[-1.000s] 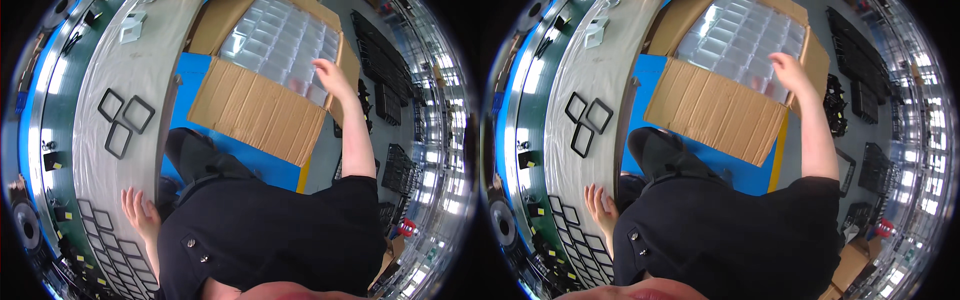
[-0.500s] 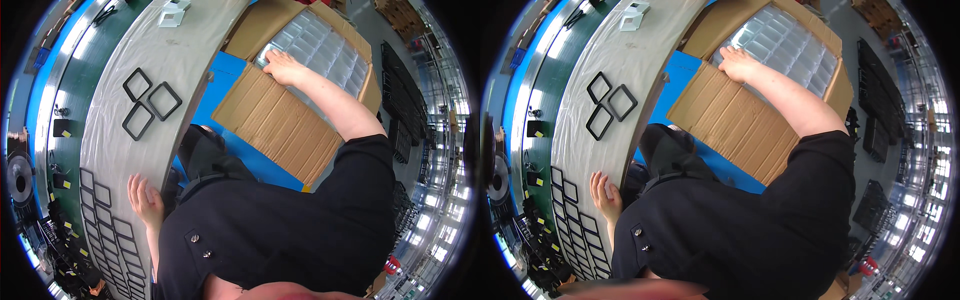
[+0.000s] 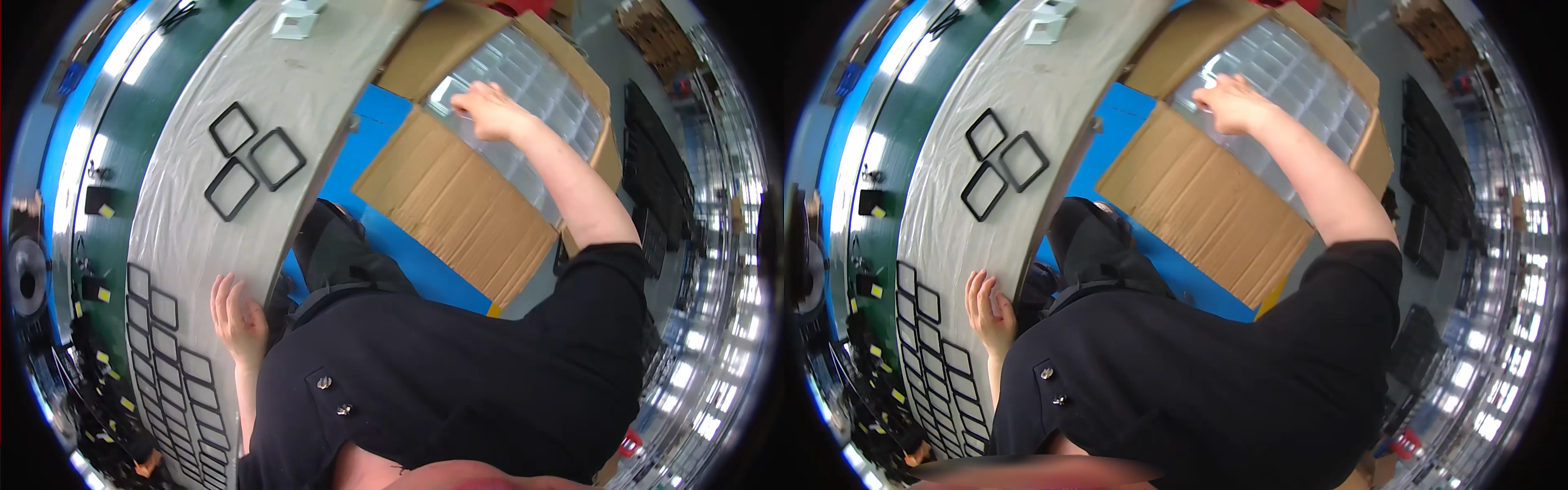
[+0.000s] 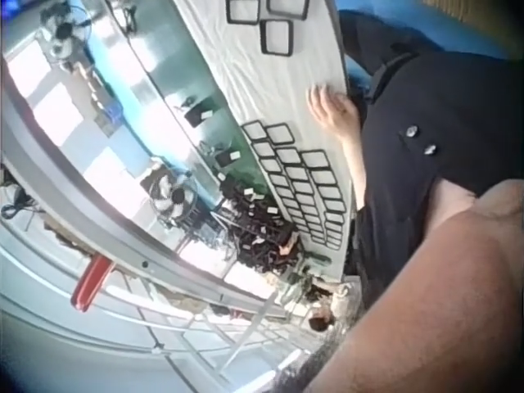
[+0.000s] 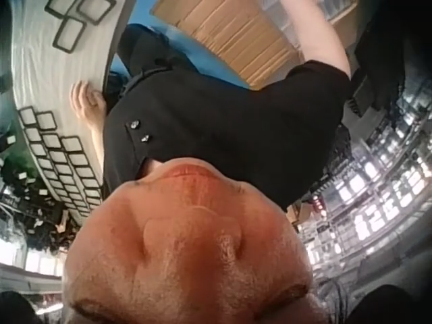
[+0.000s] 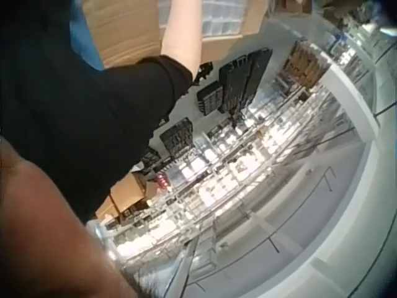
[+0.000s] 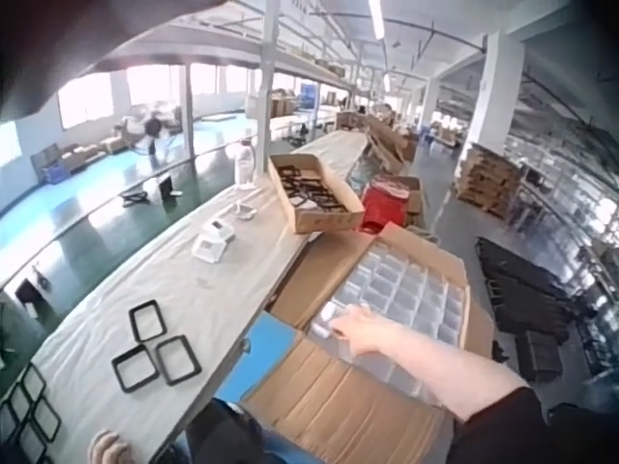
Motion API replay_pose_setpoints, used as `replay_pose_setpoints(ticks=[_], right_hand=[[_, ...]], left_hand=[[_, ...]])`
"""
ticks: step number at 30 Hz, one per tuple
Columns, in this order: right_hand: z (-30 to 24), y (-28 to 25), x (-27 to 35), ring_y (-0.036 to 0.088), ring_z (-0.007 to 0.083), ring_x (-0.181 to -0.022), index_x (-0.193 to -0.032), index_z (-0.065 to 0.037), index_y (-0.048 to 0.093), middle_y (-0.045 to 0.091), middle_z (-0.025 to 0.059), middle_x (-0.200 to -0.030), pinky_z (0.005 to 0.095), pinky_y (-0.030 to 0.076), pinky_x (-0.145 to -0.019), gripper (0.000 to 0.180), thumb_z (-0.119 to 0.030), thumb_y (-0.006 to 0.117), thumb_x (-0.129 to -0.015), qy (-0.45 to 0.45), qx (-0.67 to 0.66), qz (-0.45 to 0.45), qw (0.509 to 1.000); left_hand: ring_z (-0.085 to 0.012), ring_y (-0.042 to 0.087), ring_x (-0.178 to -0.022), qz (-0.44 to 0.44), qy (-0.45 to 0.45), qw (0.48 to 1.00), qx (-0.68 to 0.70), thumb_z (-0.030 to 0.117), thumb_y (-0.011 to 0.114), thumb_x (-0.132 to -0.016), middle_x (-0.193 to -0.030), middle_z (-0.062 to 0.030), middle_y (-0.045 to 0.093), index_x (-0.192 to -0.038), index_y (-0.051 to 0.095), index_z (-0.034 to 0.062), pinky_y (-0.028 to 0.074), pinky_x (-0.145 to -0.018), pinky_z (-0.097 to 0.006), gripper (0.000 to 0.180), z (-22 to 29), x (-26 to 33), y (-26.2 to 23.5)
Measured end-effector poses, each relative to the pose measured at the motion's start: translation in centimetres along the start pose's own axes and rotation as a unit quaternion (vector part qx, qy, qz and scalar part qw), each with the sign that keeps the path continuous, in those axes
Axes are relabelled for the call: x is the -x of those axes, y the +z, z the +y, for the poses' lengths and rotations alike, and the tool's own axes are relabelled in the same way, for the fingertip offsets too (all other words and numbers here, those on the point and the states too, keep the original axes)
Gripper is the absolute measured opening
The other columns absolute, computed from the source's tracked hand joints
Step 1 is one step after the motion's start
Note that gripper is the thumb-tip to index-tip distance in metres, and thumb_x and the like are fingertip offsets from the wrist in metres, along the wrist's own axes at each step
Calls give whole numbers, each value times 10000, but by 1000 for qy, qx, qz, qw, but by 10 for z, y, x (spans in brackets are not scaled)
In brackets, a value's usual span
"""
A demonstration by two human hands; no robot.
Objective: Manually assembling lighting fixture components by placing black frames on a table and inserting white housing units.
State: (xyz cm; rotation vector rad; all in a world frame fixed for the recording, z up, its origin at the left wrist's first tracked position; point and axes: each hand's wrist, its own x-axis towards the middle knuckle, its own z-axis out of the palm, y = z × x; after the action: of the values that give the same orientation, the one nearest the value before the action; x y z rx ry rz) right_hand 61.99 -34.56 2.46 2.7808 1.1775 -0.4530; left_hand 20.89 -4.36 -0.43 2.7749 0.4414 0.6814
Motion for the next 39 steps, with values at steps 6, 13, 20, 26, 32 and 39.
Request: replay_pose_setpoints(ticks=[6,13,20,26,32,39], right_hand=[[-1,-67,-31,580,319,-801,-877,-52,513,581,145,-808,351,453,-718,286,75,459,-627,-31,-147,113,982],[-156,-125,-193,591,357,-1006,-997,-77,566,649,146,-1002,407,456,-844,334,12,485,-685,-190,-61,138,970],[-253,-148,-293,588,280,-1118,-1097,-151,625,648,93,-1161,429,421,-991,322,-80,547,-793,-128,64,35,989],[-259,-133,-310,510,324,-1221,-1178,-176,620,533,149,-1300,399,437,-1015,413,-73,576,-781,-154,63,52,985],[-159,-161,-255,642,302,-986,-1056,4,650,672,198,-1058,379,491,-878,274,-43,489,-840,-247,-212,294,899],[-6,-49,-44,625,258,-1019,-1132,-59,636,671,124,-1081,349,487,-895,427,73,415,-792,-56,-85,-35,994]], left_hand=[[-370,547,-1159,3,-8,999,31,-66,563,-719,-1152,-151,599,-1017,604,17,470,-942,-446,312,4,-8,-3],[-374,565,-1119,11,-7,998,61,-57,578,-683,-1115,-161,609,-982,602,5,477,-936,-458,306,-1,-11,-4],[-328,603,-1055,36,-15,995,93,-40,633,-696,-1049,-135,629,-956,613,12,519,-862,-440,265,-13,-5,-6],[-335,608,-1043,39,-29,993,108,-51,623,-679,-1036,-139,630,-941,611,7,523,-860,-443,268,-20,-2,-2],[-353,621,-1032,65,-24,992,109,-50,583,-724,-1037,-143,644,-950,629,18,519,-877,-441,240,-23,-6,8],[-381,597,-1060,25,-1,997,77,-77,577,-723,-1091,-152,631,-1005,620,14,490,-905,-435,299,-13,-8,4]])
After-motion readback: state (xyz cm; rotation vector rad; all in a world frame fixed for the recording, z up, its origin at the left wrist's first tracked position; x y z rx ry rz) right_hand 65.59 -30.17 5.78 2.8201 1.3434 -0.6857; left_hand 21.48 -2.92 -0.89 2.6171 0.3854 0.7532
